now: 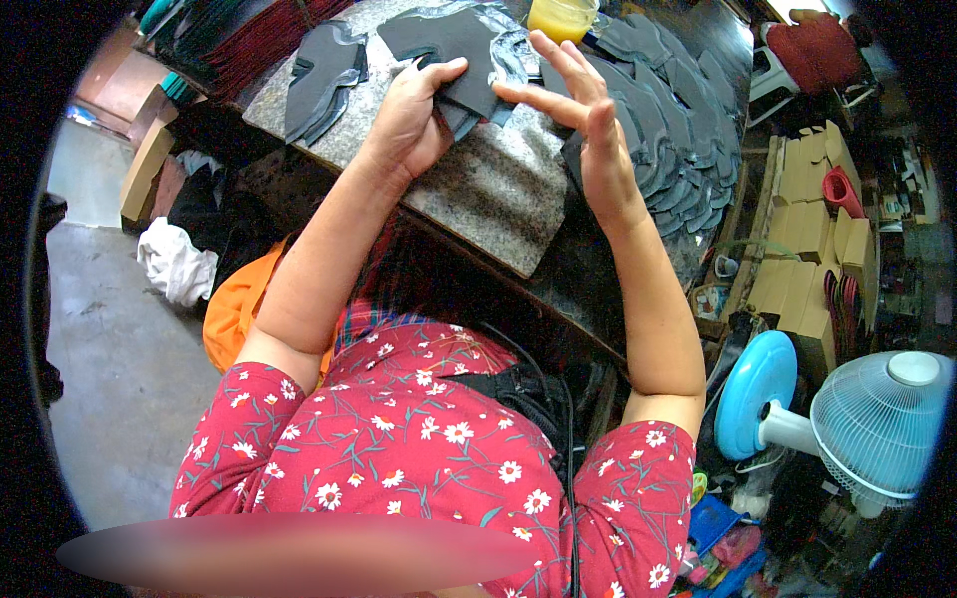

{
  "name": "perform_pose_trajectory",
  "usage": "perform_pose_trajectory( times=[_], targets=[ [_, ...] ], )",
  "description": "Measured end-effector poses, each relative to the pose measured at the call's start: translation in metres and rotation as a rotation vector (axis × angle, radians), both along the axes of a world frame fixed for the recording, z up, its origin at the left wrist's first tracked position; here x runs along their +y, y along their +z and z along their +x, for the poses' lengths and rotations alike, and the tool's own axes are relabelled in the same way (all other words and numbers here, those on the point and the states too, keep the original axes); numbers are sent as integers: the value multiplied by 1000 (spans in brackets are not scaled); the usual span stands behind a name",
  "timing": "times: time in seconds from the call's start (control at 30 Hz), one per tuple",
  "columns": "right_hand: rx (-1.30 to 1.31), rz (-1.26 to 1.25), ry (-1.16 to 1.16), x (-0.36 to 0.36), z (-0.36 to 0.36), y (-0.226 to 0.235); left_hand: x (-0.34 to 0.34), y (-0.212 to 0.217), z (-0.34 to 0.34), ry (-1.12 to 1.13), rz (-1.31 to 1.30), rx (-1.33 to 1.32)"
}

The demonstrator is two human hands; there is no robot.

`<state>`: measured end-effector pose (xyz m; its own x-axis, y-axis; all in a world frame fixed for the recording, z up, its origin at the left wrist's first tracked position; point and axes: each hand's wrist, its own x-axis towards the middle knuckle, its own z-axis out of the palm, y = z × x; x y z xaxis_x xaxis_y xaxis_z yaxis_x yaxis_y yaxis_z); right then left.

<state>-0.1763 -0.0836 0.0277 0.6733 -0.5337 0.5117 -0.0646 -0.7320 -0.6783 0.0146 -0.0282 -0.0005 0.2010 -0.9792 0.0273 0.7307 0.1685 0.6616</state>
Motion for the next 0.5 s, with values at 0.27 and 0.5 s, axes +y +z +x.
perform_pose_trajectory(
  times=[0.27,0.5],
  targets=[
    [92,-672,-318,4,-2,7,2,-1,-1,-16,-10,-27],
    [202,-921,-248,31,-6,12,-2,-4,2,-19,-70,44]
  ],
)
